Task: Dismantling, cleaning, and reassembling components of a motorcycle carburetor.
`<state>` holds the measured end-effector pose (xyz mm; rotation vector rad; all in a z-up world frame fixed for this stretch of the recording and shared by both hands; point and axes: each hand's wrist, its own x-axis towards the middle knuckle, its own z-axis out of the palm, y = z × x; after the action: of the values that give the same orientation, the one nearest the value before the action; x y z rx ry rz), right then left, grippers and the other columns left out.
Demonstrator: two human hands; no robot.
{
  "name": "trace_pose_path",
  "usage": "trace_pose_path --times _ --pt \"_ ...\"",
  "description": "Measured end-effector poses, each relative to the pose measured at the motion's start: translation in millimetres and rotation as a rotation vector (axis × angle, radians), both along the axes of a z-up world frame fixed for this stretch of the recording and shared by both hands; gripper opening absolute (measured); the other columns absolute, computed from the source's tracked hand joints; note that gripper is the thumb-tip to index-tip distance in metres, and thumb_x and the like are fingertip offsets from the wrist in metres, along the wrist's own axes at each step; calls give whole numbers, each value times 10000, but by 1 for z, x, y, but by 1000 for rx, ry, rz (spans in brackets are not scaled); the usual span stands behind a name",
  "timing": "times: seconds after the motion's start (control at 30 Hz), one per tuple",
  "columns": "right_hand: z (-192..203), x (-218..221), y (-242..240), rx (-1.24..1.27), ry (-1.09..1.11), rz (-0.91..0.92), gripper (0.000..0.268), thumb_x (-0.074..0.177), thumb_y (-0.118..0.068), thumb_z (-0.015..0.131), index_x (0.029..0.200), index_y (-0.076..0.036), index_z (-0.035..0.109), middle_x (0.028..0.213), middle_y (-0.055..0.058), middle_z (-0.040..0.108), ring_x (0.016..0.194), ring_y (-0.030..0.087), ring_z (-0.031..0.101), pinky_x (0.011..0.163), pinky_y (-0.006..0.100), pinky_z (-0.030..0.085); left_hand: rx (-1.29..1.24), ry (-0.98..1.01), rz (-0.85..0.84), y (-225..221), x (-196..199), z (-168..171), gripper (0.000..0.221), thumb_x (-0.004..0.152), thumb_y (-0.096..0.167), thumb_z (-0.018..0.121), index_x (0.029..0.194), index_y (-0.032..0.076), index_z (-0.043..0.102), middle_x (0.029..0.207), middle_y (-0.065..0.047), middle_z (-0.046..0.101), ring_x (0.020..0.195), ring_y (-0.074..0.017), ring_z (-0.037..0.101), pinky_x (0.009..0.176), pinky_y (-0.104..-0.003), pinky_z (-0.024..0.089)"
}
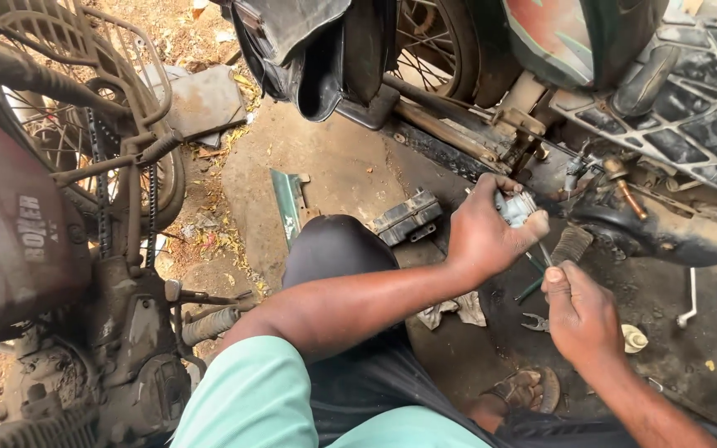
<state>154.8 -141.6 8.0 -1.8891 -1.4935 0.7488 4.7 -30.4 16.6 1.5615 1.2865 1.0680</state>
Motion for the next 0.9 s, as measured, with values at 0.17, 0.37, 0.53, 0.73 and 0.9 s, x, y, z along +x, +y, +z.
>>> trace_pose_path --times 0.17,0.37,0.53,0.73,0.9 --pt "-18 13 2 -84 185 -3 419 1086 -340 487 827 -18 558 663 75 548 606 189 550 589 383 467 9 -10 -15 0 -1 -4 553 762 447 814 1113 72 610 933 -121 718 842 -248 727 788 -385 589" --pt "-11 22 7 -170 345 23 449 1100 -382 490 815 -35 509 676 41 474 611 187 452 552 392 412 67 -145 -36 16 7 -45 473 752 263 882 1097 73 620 981 -120 706 886 -246 693 807 -357 579" --pt "36 29 10 122 -263 92 266 1100 -277 552 993 -35 583 803 132 617 820 377 636 710 486 474 -108 -361 -127 32 -4 -34 395 836 188 887 1104 69 621 994 -111 707 867 -215 696 759 -335 594" --pt "53 25 1 147 -106 200 282 992 -155 613 1248 -38 629 1048 126 681 890 355 697 742 454 549 -748 -804 -224 35 -17 -12 302 883 209 766 1088 69 596 960 -72 638 730 -201 707 492 -385 618" --pt "71 14 -1 109 -284 166 371 968 -166 668 1334 -110 671 883 99 619 661 280 657 604 423 544 -665 -773 -288 34 -13 -9 315 893 202 733 1146 69 602 944 -63 627 701 -179 681 513 -377 621"
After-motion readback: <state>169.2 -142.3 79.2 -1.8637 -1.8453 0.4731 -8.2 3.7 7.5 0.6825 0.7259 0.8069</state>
